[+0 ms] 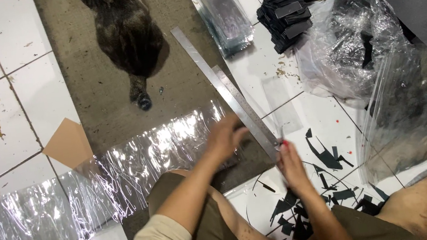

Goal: Measuring and cutting strips of clear plastic film using a metal ruler and a utility knife on the floor.

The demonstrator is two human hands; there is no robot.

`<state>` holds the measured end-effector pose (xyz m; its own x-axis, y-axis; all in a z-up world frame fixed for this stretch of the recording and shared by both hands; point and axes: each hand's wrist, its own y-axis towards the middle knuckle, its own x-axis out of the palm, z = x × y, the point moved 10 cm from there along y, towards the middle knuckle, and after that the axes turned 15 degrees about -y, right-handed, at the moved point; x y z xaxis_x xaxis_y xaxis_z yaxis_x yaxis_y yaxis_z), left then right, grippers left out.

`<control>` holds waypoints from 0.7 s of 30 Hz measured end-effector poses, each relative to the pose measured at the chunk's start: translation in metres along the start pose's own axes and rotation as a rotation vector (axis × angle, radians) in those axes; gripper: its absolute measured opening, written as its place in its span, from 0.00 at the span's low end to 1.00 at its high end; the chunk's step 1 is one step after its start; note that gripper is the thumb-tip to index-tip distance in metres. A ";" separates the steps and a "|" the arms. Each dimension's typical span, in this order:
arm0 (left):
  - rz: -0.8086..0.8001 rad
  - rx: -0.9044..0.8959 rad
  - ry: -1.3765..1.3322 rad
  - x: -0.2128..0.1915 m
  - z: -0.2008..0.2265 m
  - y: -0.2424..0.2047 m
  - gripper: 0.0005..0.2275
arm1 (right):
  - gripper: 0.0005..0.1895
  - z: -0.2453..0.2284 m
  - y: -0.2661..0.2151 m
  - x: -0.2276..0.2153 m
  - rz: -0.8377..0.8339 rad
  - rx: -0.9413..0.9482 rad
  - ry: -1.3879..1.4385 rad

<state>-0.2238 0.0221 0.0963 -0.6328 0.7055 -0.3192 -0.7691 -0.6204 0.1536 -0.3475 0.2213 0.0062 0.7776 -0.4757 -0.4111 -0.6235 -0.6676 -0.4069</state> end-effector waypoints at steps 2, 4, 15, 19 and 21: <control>-0.071 -0.197 0.161 -0.013 -0.004 0.006 0.30 | 0.27 0.033 0.024 -0.031 0.077 -0.035 -0.299; -0.140 -0.392 0.327 -0.016 -0.035 0.003 0.45 | 0.27 0.057 0.039 -0.052 0.150 -0.078 -0.595; -0.333 -0.596 0.498 0.018 -0.112 -0.007 0.55 | 0.26 0.099 0.039 -0.063 0.529 -0.226 -1.059; -0.364 -0.572 0.545 0.015 -0.105 -0.009 0.53 | 0.30 0.030 0.005 -0.019 0.354 -0.504 -0.918; -0.390 -0.550 0.542 0.015 -0.104 -0.006 0.53 | 0.40 0.036 0.005 0.007 0.017 -0.338 -0.829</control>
<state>-0.2195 0.0010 -0.0071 -0.0947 0.7287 -0.6782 -0.6814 -0.5441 -0.4895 -0.3477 0.2351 -0.0277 0.3783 -0.0080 -0.9256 -0.4755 -0.8597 -0.1869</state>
